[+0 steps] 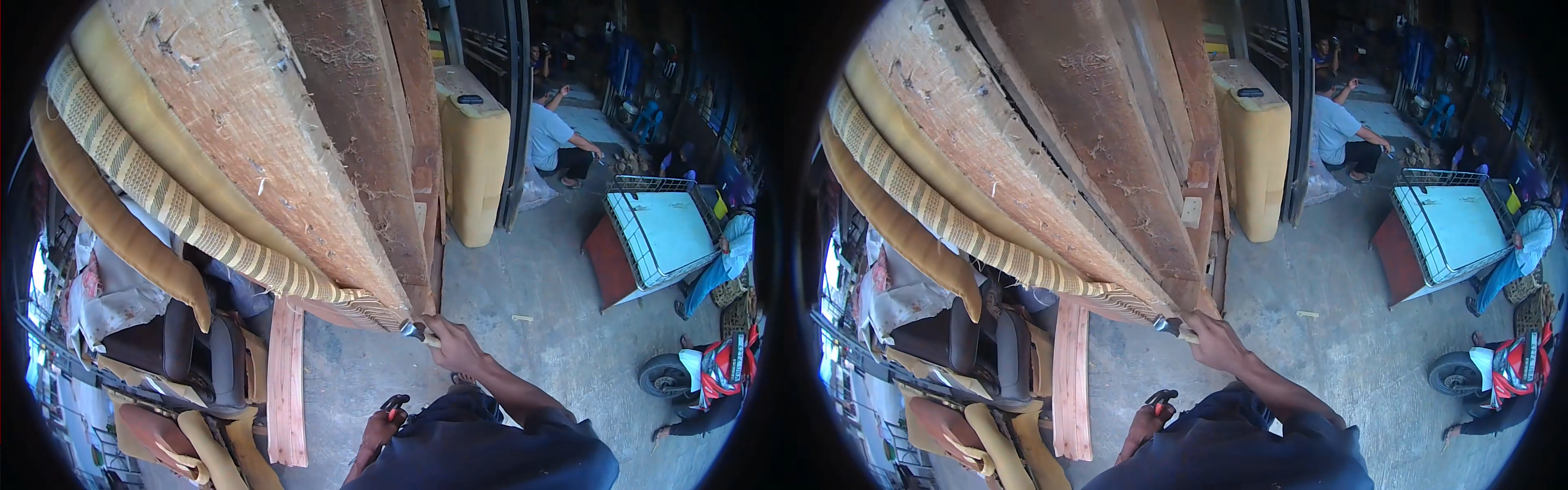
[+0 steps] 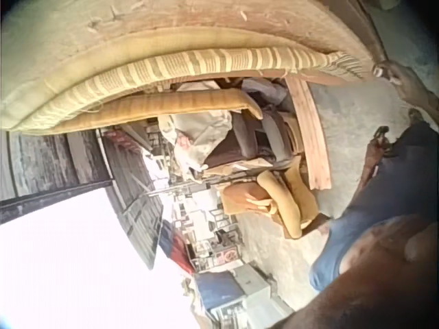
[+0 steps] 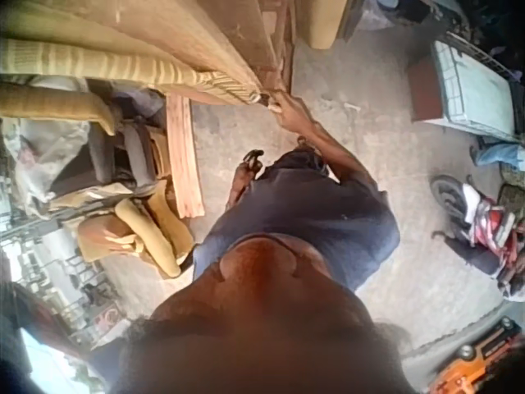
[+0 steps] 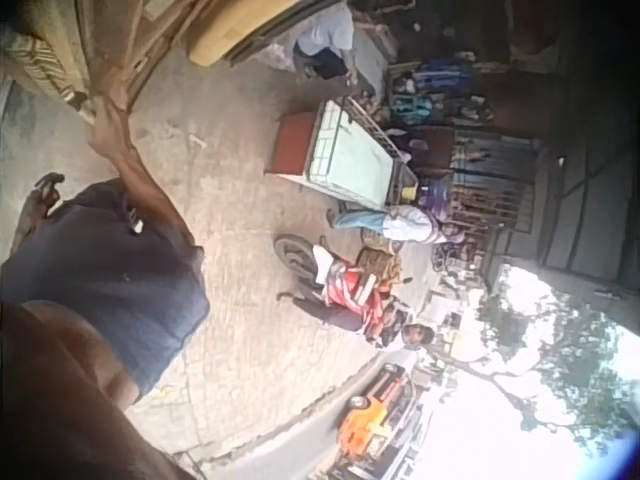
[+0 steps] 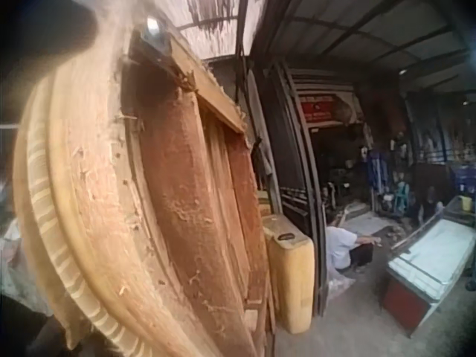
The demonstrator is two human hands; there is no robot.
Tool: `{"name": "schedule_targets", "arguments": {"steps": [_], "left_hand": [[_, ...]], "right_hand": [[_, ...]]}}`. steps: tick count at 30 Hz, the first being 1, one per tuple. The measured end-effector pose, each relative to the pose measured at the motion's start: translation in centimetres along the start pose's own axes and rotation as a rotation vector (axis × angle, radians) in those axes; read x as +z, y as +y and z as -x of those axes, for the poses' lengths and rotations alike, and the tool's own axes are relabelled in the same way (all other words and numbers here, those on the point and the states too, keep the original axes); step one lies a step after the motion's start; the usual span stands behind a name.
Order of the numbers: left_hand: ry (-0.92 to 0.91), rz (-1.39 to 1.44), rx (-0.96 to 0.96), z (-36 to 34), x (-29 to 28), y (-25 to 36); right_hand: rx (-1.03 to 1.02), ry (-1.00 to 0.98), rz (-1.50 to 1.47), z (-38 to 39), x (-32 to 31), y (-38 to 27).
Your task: The person uses a hammer and a screwdriver to remove nails from the wooden frame of a mattress or sofa base. They systematically work along the edge, prying out nails and occasionally using pliers to pull out stubborn ones. The task involves repetitive hammering and prying actions to disassemble the furniture piece.
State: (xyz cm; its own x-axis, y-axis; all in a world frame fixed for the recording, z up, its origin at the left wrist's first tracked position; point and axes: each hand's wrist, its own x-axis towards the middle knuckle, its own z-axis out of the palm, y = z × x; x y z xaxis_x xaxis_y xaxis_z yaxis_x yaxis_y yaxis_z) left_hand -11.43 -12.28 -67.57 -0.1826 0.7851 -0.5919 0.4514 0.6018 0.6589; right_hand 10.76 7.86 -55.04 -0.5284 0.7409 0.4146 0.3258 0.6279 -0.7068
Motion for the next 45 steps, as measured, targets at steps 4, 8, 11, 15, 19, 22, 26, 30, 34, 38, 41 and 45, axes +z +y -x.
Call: {"name": "schedule_targets", "arguments": {"steps": [4,8,11,15,19,22,26,30,34,38,41,45], "left_hand": [[0.015,0.027,-0.169,1.1,0.5,8.0],[0.029,0.111,-0.123,-0.4,3.0,10.3],[0.044,0.035,-0.147,-1.9,4.9,9.7],[0.162,0.158,-0.049,-0.9,6.0,12.6],[0.177,0.336,-0.32,-0.1,7.6,12.3],[0.227,0.383,-0.364,0.8,8.3,13.3],[0.264,0.36,-0.286,0.6,8.4,13.5],[0.151,0.203,-0.218,0.1,7.2,13.8],[0.109,-0.121,-0.056,-1.1,5.3,16.5],[0.144,-0.273,0.133,-2.5,5.3,14.3],[0.166,-0.284,0.24,-2.4,3.9,13.4],[0.165,-0.22,0.399,-1.4,1.3,11.4]], "right_hand": [[0.611,-0.101,-0.057,1.9,1.4,10.3],[0.593,-0.402,-0.01,1.8,3.4,16.8],[0.567,-0.574,-0.265,-2.1,2.6,16.1],[0.328,-0.559,-0.111,-2.5,5.0,18.0],[0.161,-0.474,-0.221,-7.1,6.7,16.3],[0.102,-0.284,-0.302,-7.8,7.5,16.1],[0.394,-0.082,-0.409,-4.6,6.3,15.5],[0.439,-0.325,-0.549,1.1,3.6,15.5],[0.658,-0.595,-0.679,3.7,1.9,12.2],[1.104,-0.457,-1.143,6.6,5.0,9.5],[1.038,-0.345,-1.622,9.2,7.9,8.8],[0.793,-0.262,-1.841,11.5,12.4,6.1]]}}
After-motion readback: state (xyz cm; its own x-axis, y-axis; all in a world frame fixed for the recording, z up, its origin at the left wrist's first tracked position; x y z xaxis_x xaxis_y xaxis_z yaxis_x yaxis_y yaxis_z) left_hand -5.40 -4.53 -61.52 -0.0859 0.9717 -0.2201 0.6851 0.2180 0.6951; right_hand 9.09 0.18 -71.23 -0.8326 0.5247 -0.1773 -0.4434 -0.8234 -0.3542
